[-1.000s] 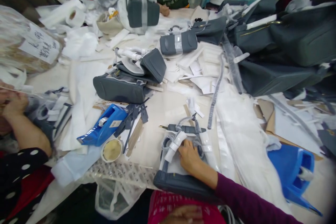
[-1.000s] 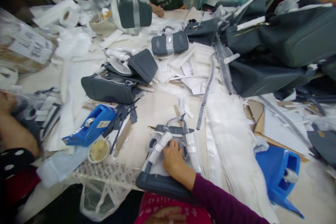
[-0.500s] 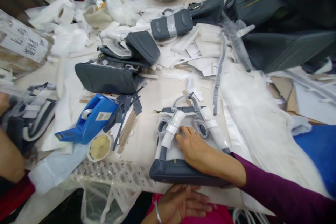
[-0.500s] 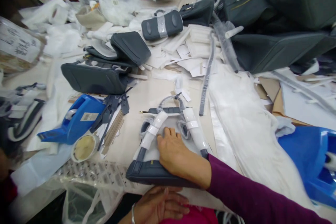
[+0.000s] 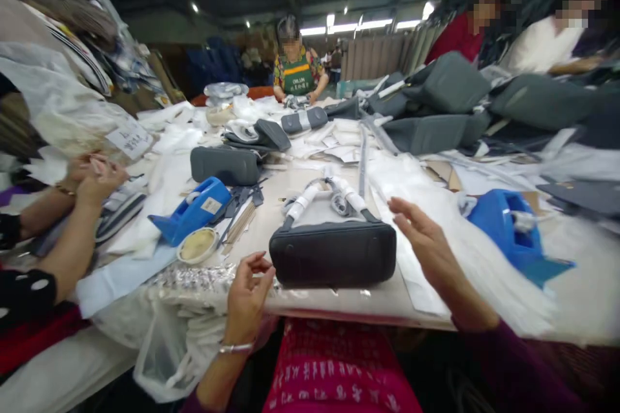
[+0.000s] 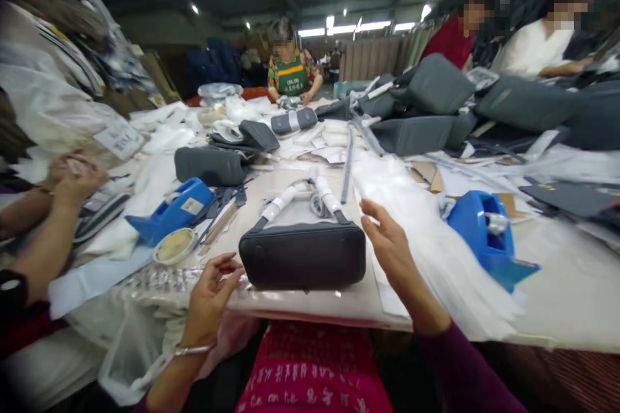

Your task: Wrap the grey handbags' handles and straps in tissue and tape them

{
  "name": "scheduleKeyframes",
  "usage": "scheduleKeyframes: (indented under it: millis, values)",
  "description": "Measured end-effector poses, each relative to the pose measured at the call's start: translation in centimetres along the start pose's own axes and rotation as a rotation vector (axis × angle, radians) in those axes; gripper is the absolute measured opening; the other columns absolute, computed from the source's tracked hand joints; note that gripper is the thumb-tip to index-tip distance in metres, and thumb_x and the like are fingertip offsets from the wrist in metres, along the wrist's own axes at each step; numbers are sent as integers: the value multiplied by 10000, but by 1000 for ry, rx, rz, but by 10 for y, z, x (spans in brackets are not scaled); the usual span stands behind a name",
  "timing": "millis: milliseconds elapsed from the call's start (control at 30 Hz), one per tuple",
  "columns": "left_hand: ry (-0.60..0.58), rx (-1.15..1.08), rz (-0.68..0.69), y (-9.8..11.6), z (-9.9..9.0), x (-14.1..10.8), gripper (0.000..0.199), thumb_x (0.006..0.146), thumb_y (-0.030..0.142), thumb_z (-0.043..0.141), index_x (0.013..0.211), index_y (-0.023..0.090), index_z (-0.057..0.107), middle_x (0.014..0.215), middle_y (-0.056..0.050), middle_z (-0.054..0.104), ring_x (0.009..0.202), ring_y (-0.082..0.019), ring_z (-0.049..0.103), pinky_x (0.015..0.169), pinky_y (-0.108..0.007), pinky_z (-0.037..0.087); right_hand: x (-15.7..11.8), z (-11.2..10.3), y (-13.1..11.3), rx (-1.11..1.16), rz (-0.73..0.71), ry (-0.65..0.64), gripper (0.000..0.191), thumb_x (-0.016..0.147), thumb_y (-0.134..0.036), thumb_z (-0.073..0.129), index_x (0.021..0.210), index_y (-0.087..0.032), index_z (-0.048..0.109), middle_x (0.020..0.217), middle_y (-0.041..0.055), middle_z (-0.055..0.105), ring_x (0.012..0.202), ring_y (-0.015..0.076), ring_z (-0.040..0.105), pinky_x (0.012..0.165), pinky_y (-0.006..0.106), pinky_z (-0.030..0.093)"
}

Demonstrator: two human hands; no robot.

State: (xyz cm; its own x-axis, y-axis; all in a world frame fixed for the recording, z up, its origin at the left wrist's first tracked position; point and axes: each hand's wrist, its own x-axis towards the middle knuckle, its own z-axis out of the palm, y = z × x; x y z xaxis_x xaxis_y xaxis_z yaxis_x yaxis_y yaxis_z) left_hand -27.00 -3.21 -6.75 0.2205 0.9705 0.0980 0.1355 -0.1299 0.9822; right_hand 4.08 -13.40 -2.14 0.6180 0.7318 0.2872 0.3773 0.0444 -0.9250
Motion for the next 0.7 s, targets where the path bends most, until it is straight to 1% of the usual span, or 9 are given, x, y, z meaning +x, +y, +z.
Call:
scheduleKeyframes:
  millis: [33, 100, 167, 300, 400, 500, 567, 633, 700]
  values:
    - [12, 8, 45, -3, 2, 6, 512, 728, 388, 700, 1157, 183, 510, 1019, -61, 634, 955, -183, 618, 822, -292, 496, -8, 1, 8, 75, 48, 2, 518, 847, -494, 536, 1288, -224, 514, 1300, 93, 562, 1205, 240, 505, 1040, 431, 363]
    - [-56, -14, 63, -10, 11, 19, 579, 710, 415, 702, 1188, 168, 487, 1144, -98, 603, 1068, -221, 581, 929, -362, 464, -15, 8, 19, 171, 100, -19, 622, 812, -548, 558, 1320, -197, 484, 1315, 116, 548, 1225, 254, 488, 1067, 443, 332]
    - [-141, -47, 63, -15, 23, 28, 572, 728, 430, 679, 1191, 159, 483, 1170, -105, 605, 1086, -231, 575, 992, -398, 423, -19, 16, 23, 198, 115, -41, 633, 803, -583, 549, 1296, -188, 517, 1320, 110, 548, 1246, 258, 467, 1102, 441, 283]
    - [-191, -131, 86, -20, 34, 30, 561, 755, 408, 657, 1219, 158, 466, 1194, -90, 610, 1117, -223, 555, 1051, -389, 366, -29, 29, 29, 196, 143, -15, 581, 829, -605, 501, 1276, -237, 549, 1325, 56, 554, 1266, 245, 448, 1126, 431, 249]
    - [-216, -184, 62, -20, 31, 31, 579, 741, 386, 679, 1230, 162, 463, 1201, -81, 612, 1111, -221, 558, 1036, -369, 383, -34, 36, 40, 289, 193, 26, 606, 823, -599, 516, 1320, -254, 504, 1309, 34, 573, 1253, 232, 473, 1106, 419, 307]
    - [-271, -268, -5, -21, 25, 36, 574, 732, 394, 693, 1214, 164, 483, 1167, -76, 631, 1075, -222, 574, 993, -358, 420, -32, 39, 52, 464, 276, 47, 601, 838, -599, 479, 1310, -229, 517, 1288, 39, 591, 1238, 224, 496, 1078, 392, 368]
    - [-295, -344, -55, -23, 20, 40, 501, 793, 449, 615, 1194, 166, 509, 1134, -71, 645, 1040, -216, 585, 955, -349, 442, -31, 37, 59, 535, 378, 11, 560, 856, -589, 448, 1276, -235, 554, 1251, 41, 618, 1201, 229, 533, 1037, 385, 426]
    - [-291, -372, -82, -26, 13, 43, 439, 869, 495, 480, 1155, 171, 559, 1105, -61, 657, 1024, -209, 582, 939, -331, 441, -31, 34, 64, 521, 465, -42, 497, 855, -543, 485, 1252, -259, 576, 1201, 32, 649, 1155, 238, 569, 985, 385, 477]
    - [-287, -352, -97, -30, 6, 45, 424, 896, 492, 416, 1098, 174, 611, 1069, -51, 668, 1004, -203, 581, 921, -310, 440, -32, 30, 66, 445, 467, -80, 454, 832, -463, 569, 1243, -270, 580, 1176, 28, 660, 1121, 246, 586, 942, 382, 505]
